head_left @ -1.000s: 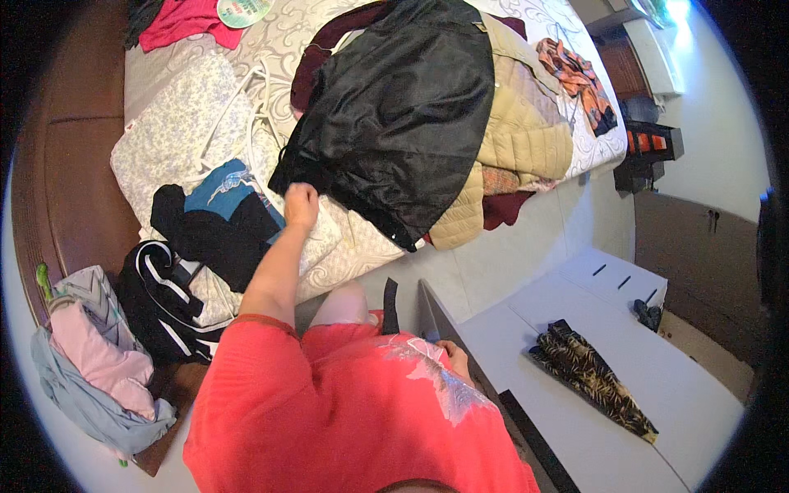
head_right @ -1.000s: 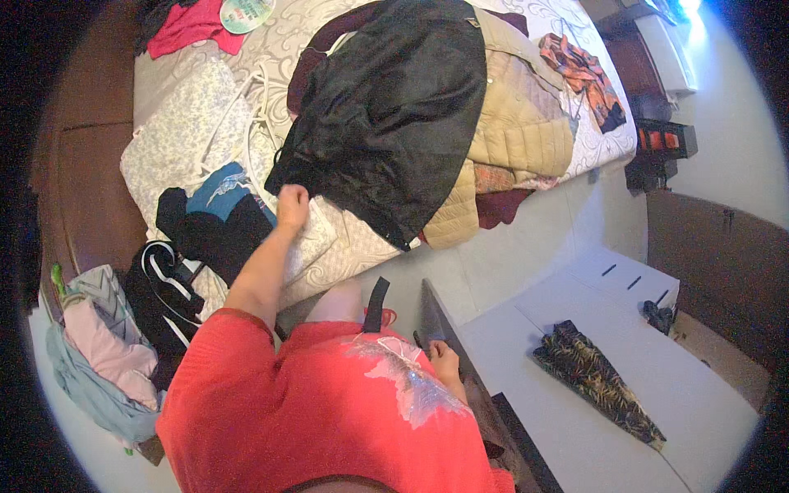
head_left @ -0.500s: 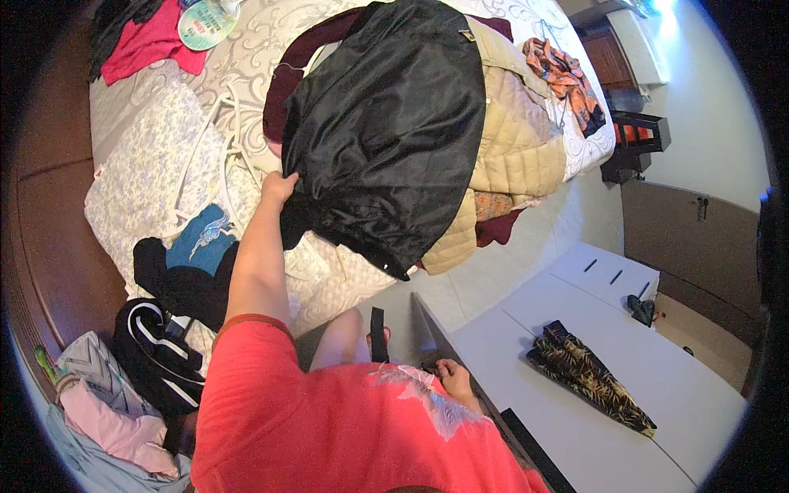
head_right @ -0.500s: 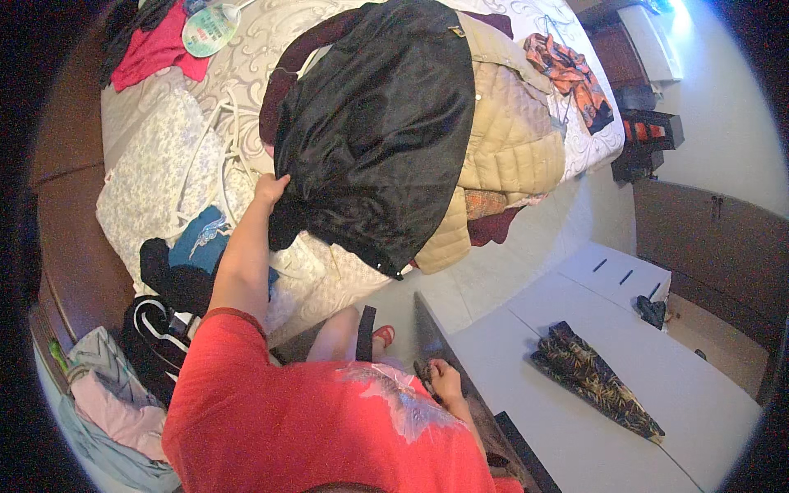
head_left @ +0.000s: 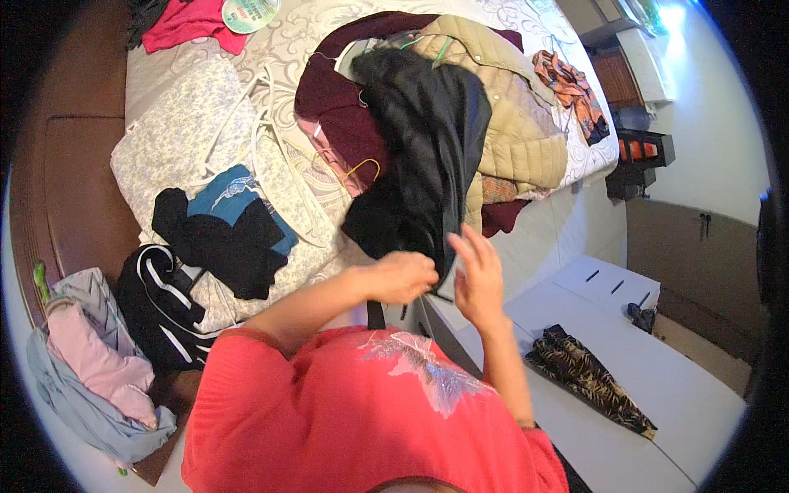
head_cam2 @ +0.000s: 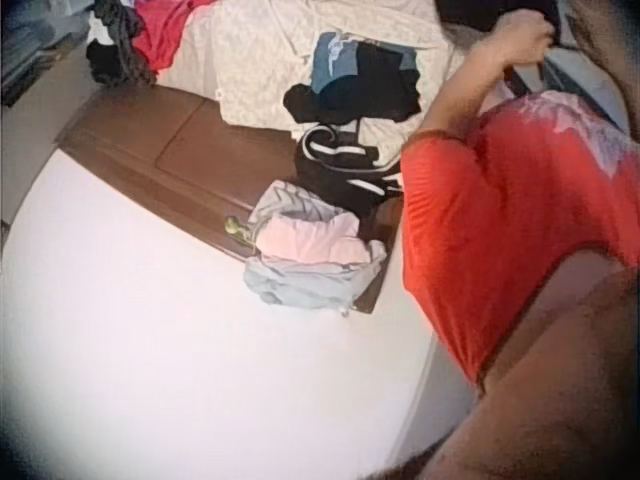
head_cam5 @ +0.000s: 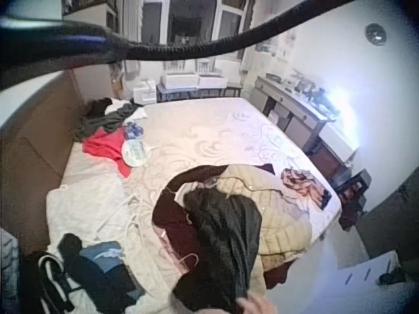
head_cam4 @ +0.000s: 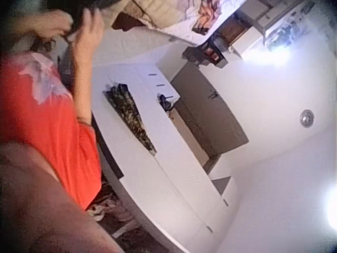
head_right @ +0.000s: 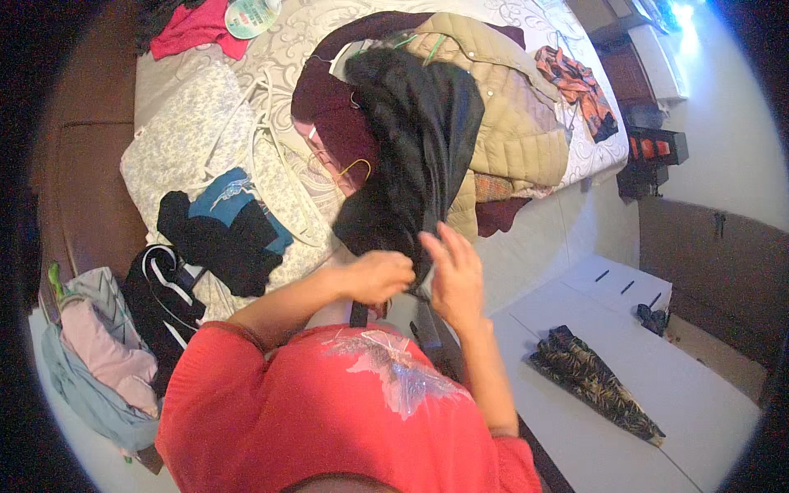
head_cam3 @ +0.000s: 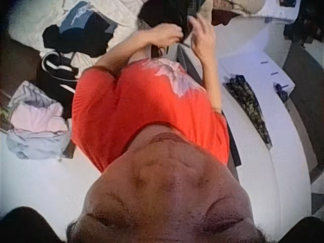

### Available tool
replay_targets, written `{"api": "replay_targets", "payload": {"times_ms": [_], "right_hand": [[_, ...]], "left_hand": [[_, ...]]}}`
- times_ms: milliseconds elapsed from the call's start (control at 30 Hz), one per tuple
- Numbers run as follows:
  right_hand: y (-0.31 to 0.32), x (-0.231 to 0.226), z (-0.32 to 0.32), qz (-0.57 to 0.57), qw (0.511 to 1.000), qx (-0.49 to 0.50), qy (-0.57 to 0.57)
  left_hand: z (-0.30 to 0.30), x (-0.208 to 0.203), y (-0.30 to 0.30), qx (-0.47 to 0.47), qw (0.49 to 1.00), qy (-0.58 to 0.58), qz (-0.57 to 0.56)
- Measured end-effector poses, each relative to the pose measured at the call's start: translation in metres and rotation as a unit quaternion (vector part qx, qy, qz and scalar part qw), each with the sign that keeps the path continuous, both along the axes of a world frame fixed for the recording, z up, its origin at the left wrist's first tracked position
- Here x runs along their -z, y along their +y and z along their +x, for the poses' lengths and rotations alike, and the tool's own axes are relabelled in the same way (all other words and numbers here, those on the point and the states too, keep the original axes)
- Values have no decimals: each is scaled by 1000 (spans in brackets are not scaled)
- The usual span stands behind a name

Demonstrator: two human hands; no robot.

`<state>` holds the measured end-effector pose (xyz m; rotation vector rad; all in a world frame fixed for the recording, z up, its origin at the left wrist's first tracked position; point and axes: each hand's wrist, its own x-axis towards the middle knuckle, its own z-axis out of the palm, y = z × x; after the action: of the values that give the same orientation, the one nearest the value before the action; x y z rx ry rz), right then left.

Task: The person picks up various garments from a bed, places them on hangers, and hangs them in a closet. Items handled include a striped shirt, a quilted jacket, a patterned top, a scarf, and a hoodie. The person repeatedly moves between the bed and the closet to store each item.

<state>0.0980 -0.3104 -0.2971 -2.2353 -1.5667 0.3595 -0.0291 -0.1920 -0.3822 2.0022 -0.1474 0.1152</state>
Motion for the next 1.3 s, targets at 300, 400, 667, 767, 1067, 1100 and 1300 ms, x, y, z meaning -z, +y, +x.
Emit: {"api": "replay_targets", "payload": {"times_ms": [300, 400, 667, 767, 1067, 1100, 1300], "right_hand": [[-38, 57, -12, -204, 948, -242, -32], [-35, 55, -15, -164, 981, -101, 5], [-16, 11, 11, 84, 990, 115, 1], [-18, 3, 6, 48, 990, 128, 42], [-89, 26, -15, 11, 959, 200, 201], [-96, 23, -16, 29, 943, 240, 230], [-86, -175, -43, 307, 947, 99, -15]], "left_hand": [[-81, -51, -15, -164, 906, 131, -366], [-100, -97, 16, -165, 928, 115, -314], [-135, -180, 117, -373, 850, -182, -325], [-140, -247, 150, -356, 797, -299, -386], [-161, -170, 237, -656, 662, -301, -204], [-157, -133, 233, -662, 677, -258, -191], [-252, 94, 161, -769, 564, 295, 54]]}}
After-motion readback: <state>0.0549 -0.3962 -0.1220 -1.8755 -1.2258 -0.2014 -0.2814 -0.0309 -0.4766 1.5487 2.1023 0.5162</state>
